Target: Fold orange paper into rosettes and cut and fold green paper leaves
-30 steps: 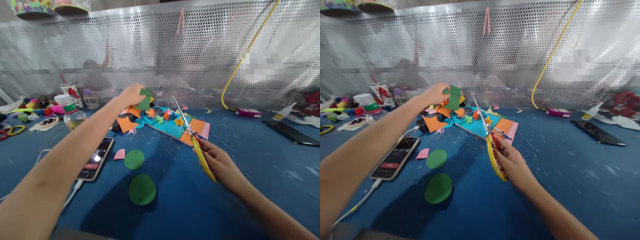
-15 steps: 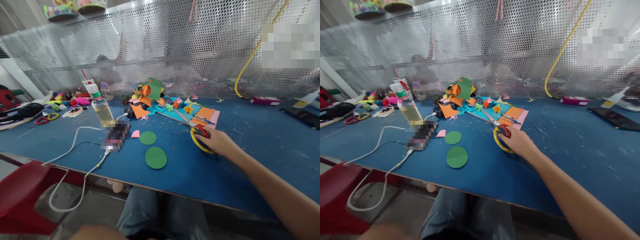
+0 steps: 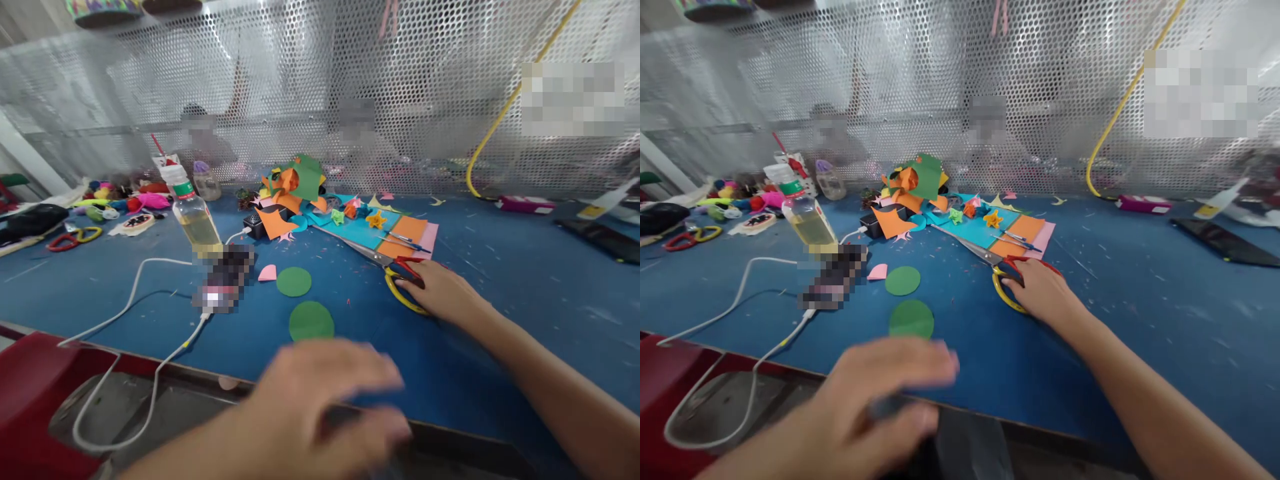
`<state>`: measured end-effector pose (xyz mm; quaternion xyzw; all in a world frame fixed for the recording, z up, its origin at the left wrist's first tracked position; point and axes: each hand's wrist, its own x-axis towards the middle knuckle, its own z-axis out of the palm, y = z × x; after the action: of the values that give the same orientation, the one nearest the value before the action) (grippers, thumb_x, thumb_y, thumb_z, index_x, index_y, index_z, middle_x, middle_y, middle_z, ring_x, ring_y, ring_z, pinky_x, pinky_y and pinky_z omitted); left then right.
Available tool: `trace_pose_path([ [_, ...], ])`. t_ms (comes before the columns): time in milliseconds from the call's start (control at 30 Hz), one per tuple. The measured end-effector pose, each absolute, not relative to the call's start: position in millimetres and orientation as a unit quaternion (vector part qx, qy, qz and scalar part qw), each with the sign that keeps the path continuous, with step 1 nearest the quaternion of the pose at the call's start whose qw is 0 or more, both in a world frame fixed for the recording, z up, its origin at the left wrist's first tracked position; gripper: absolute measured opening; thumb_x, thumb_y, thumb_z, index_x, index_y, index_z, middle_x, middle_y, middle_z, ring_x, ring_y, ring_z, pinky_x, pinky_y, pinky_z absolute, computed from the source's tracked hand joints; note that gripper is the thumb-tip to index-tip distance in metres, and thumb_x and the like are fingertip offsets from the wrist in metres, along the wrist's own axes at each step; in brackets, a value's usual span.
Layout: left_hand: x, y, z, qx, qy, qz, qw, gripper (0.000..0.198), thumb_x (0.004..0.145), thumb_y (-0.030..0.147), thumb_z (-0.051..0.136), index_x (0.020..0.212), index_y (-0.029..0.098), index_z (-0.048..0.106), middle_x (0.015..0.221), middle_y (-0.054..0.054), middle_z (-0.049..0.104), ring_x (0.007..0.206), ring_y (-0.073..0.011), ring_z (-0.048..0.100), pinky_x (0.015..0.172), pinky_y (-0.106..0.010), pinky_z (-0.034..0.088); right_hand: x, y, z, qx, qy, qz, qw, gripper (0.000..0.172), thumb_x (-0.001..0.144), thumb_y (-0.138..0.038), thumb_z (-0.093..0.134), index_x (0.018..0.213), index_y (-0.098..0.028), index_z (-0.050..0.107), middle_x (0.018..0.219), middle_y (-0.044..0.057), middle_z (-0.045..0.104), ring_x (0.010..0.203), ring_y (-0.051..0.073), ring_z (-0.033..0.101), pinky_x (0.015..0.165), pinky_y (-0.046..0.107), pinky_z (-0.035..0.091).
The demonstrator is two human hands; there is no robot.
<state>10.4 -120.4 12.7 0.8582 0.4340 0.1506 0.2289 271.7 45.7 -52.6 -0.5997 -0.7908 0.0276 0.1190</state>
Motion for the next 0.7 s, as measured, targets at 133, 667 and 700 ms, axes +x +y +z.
trace_pose_path([
  [133, -12, -64, -1, 0.782, 0.591, 0.132, 0.148, 0.071, 0.076, 0.053, 0.052, 0.135, 0.014, 0.041, 0.139, -0.015, 0.043, 0.127, -0.0336, 0.038, 0.103, -0.051, 0.031, 288, 57, -57, -0.588, -0.801, 0.026, 0.114, 0.045, 0.080, -0.034, 0.044, 0.113, -0.007, 0.060, 0.115, 0.022, 0.060, 0.109, 0.037, 0.054, 0.090, 0.048, 0.043],
  [667, -81, 12, 10, 0.829, 0.553, 0.034, 0.082, 0.023, 0.073, 0.019, 0.056, 0.092, 0.020, 0.069, 0.094, -0.008, 0.070, 0.085, -0.0214, 0.063, 0.073, -0.028, 0.044, 321, 60, -40, -0.467, -0.872, 0.130, 0.073, 0.044, 0.080, -0.042, 0.045, 0.114, -0.021, 0.061, 0.117, 0.012, 0.062, 0.107, 0.030, 0.057, 0.092, 0.044, 0.046],
  [700, -84, 16, 12, 0.835, 0.543, 0.025, 0.085, 0.020, 0.074, 0.017, 0.055, 0.086, 0.019, 0.070, 0.087, -0.007, 0.072, 0.080, -0.0199, 0.064, 0.070, -0.027, 0.043, 321, 61, -37, -0.462, -0.876, 0.126, 0.055, 0.044, 0.080, -0.042, 0.045, 0.115, -0.020, 0.061, 0.116, 0.013, 0.062, 0.106, 0.029, 0.058, 0.091, 0.043, 0.047],
])
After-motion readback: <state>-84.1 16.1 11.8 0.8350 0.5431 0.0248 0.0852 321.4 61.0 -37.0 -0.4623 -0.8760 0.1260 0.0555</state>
